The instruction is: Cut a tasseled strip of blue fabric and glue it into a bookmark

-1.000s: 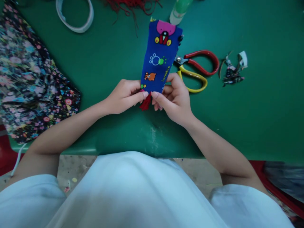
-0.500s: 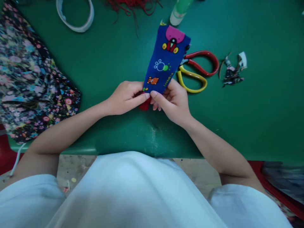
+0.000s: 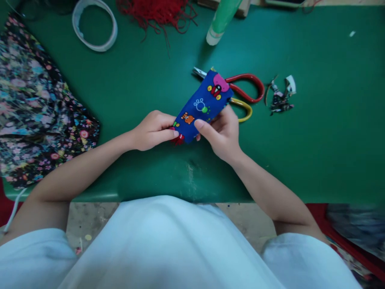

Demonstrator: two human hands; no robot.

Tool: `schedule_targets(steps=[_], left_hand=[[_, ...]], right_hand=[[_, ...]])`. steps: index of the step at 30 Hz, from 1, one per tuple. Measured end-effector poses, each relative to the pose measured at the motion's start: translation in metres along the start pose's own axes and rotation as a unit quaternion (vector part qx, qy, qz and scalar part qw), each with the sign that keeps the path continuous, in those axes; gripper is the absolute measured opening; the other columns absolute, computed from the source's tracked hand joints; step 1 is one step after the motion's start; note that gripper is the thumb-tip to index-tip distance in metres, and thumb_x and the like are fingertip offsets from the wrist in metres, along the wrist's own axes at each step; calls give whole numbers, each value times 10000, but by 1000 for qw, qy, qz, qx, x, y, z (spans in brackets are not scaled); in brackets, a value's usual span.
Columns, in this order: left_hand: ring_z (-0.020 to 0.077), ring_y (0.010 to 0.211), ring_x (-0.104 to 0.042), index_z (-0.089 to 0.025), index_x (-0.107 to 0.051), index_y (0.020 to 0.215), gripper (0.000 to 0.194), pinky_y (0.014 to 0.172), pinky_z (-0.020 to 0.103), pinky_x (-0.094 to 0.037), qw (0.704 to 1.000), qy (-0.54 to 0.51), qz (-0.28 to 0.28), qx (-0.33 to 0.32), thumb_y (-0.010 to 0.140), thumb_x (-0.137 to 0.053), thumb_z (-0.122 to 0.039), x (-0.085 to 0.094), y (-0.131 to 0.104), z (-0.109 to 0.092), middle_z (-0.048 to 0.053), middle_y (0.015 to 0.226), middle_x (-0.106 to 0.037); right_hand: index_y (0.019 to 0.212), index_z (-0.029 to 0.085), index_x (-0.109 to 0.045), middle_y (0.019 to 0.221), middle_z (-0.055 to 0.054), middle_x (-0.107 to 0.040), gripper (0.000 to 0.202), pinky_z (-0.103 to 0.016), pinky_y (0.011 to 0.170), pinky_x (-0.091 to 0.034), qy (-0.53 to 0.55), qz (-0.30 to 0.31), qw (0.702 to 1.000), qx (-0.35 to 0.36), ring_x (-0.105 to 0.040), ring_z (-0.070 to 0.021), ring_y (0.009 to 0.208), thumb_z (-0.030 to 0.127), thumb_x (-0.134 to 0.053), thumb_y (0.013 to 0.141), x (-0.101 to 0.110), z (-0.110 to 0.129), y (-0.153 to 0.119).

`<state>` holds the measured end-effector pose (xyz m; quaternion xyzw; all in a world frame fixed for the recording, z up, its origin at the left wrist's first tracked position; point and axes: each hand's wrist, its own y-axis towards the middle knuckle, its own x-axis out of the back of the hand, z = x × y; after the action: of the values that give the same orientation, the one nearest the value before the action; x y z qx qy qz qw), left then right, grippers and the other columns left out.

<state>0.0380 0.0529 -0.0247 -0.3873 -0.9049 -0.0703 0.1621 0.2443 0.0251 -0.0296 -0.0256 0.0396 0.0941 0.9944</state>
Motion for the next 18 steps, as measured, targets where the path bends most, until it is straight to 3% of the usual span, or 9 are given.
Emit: schedule_targets(steps=[2, 5, 11, 18], left_hand=[[143, 569, -568, -191, -661, 721, 265, 558, 257, -396, 1000, -4, -7, 12, 858, -549, -389, 1, -1, 2, -3, 642, -644], [125, 496, -473, -187, -612, 655, 272, 514, 265, -343, 999, 1, -19, 29, 834, -556, -384, 1, -1, 2, -13, 555, -554], [120, 492, -435, -193, -582, 636, 272, 517, 277, -327, 999, 7, -23, 26, 844, -546, -365, 0, 0, -1, -15, 548, -519], [103, 461, -362, -190, -551, 613, 264, 497, 274, -285, 999, -4, -32, 22, 841, -549, -322, 0, 1, -3, -29, 514, -442]], right_hand=[[1018, 278, -531, 950, 8, -717, 485, -241, 544, -582, 0, -27, 1000, 14, -713, -157, 774, 585, -788, 744, 7, 0, 4], [1003, 272, -507, 962, -9, -716, 475, -257, 569, -590, -10, -22, 1000, 9, -714, -173, 813, 564, -791, 757, 15, 3, 7], [1107, 334, -529, 1016, 10, -721, 462, -274, 536, -556, -52, -41, 998, 6, -725, -185, 810, 574, -759, 787, 17, 7, 6], [861, 287, -515, 795, 19, -701, 332, -252, 437, -494, -76, -100, 992, 27, -733, -176, 724, 562, -700, 850, 18, 11, 7]])
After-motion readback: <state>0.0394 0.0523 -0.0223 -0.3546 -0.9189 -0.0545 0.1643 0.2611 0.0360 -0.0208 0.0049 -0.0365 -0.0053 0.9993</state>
